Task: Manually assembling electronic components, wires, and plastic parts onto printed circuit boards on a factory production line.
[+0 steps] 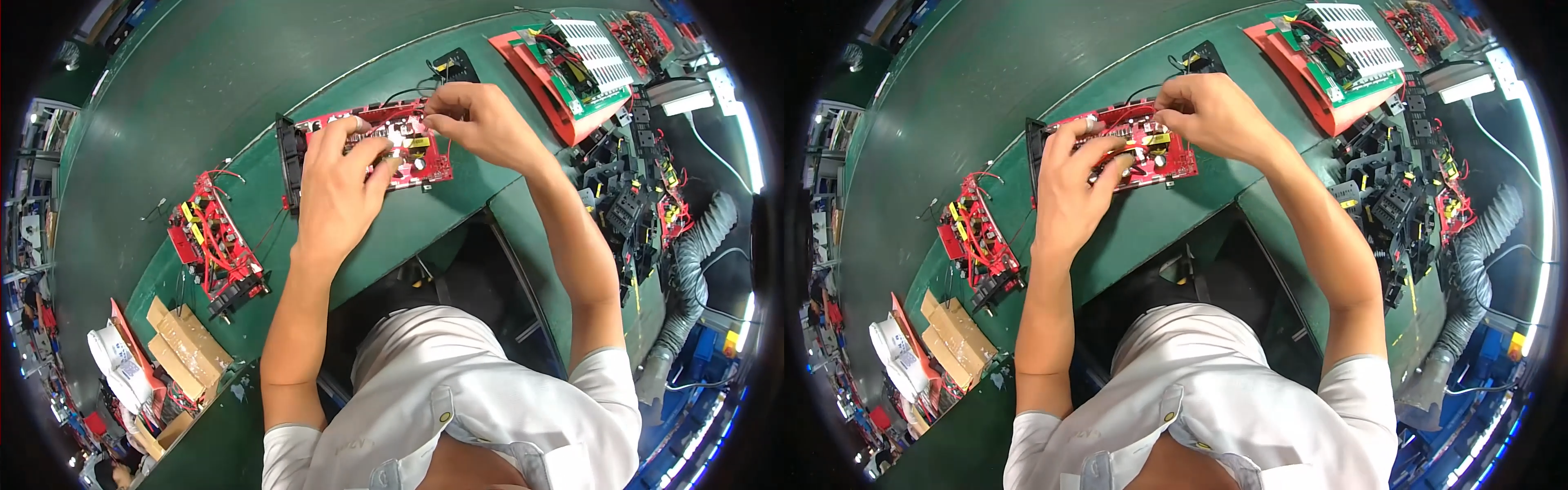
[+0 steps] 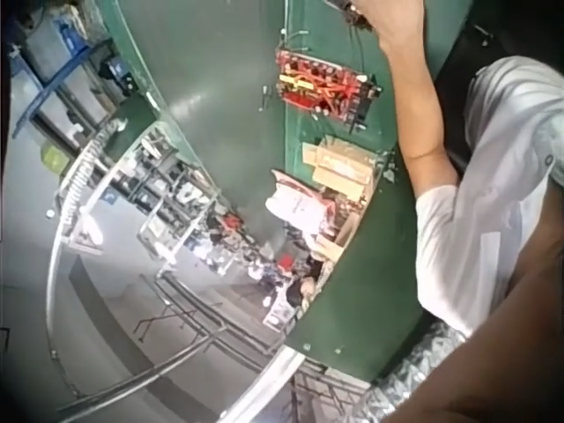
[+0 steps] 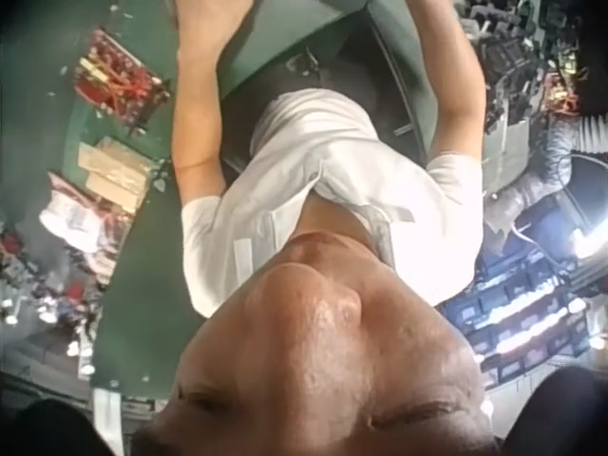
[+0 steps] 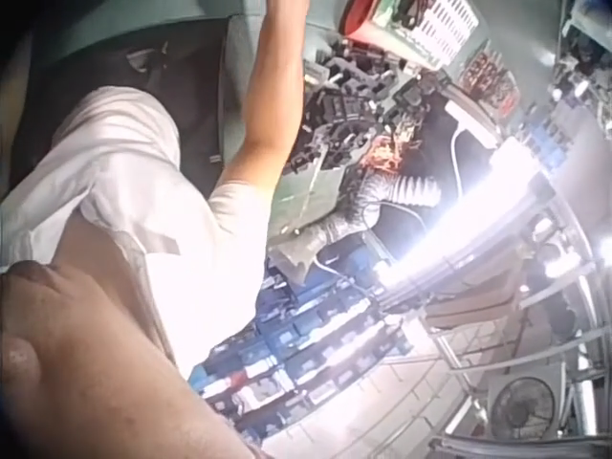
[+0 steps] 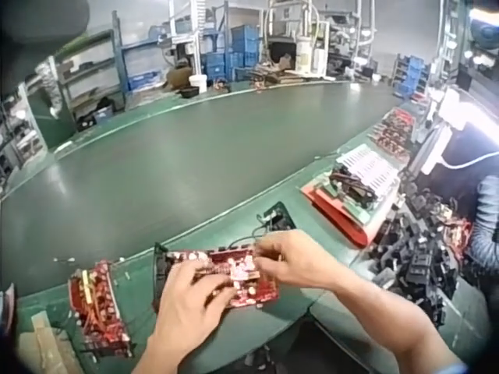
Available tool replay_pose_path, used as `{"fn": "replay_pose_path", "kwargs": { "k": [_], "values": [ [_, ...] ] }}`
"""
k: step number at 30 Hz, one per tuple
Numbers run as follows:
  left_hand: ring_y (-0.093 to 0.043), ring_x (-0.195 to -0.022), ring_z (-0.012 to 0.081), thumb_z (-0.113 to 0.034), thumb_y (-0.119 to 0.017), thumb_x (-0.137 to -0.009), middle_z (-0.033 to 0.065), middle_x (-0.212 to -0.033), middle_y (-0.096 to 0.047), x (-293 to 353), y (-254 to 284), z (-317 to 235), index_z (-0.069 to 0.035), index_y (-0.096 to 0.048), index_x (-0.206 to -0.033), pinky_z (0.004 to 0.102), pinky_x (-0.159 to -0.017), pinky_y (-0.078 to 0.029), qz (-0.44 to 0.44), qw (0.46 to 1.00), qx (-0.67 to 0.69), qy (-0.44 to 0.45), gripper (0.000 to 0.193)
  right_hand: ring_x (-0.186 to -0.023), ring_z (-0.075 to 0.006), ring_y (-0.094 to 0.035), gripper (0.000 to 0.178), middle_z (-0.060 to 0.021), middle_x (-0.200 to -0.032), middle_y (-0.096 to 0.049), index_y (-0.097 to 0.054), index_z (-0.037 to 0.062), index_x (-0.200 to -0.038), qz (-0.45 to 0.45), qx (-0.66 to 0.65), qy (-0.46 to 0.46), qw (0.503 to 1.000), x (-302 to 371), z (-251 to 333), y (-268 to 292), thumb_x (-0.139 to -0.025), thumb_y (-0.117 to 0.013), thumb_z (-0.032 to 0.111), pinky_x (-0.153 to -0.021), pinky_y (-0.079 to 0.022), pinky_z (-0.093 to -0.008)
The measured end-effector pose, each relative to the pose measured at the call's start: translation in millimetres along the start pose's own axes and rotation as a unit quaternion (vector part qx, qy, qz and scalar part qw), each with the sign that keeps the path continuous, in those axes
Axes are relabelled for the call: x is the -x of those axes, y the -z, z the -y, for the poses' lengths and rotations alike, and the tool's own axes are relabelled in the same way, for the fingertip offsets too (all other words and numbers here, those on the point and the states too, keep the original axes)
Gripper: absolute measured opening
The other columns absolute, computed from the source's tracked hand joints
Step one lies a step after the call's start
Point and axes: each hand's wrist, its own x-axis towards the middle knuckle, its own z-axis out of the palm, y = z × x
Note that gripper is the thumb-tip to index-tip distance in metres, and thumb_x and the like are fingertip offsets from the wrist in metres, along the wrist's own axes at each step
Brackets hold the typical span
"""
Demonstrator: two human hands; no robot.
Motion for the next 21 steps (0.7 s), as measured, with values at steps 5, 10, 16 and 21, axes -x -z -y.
{"fn": "replay_pose_path", "kwargs": {
  "k": [5,10,16,21],
  "values": [
    [-0.049,-0.124,0.0375,-0.023,-0.080,-0.075,0.0194,-0.131,-0.053,-5,-10,-3,-0.005,-0.072,-0.102,0.0489,-0.101,-0.038,0.053,0.991,-0.120,-0.015,0.034,-0.068,-0.0140,-0.057,0.014,-0.0062,-0.076,-0.060,-0.067,-0.0023,-0.092,-0.102,0.104,0.103,0.984,4,-6,-14,-0.086,-0.070,0.009,-0.061,-0.045,-0.0278],
    [-0.051,-0.122,0.0354,-0.021,-0.080,-0.075,0.0196,-0.127,-0.056,-7,-19,7,-0.003,-0.072,-0.103,0.0483,-0.101,-0.039,0.057,0.993,-0.105,0.003,0.034,-0.074,-0.0148,-0.057,0.011,-0.0045,-0.084,-0.060,-0.069,0.0008,-0.092,-0.143,0.073,0.121,0.980,-1,-14,-32,-0.086,-0.070,0.010,-0.061,-0.044,-0.0287],
    [-0.054,-0.117,0.0329,-0.019,-0.080,-0.075,0.0185,-0.125,-0.057,-3,-26,8,-0.003,-0.072,-0.102,0.0463,-0.097,-0.042,0.012,0.994,-0.107,-0.008,0.032,-0.078,-0.0199,-0.058,0.013,-0.0072,-0.090,-0.060,-0.070,0.0019,-0.095,-0.131,0.110,0.121,0.978,-6,-20,-36,-0.084,-0.071,0.007,-0.066,-0.046,-0.0317],
    [-0.056,-0.113,0.0320,-0.017,-0.080,-0.072,0.0178,-0.122,-0.058,-2,-26,10,-0.003,-0.072,-0.102,0.0451,-0.092,-0.043,-0.012,0.996,-0.093,0.000,0.034,-0.080,-0.0290,-0.061,0.015,-0.0121,-0.094,-0.059,-0.069,0.0003,-0.096,-0.122,0.201,0.117,0.965,-8,-21,-41,-0.083,-0.073,0.005,-0.070,-0.050,-0.0377]
  ]
}}
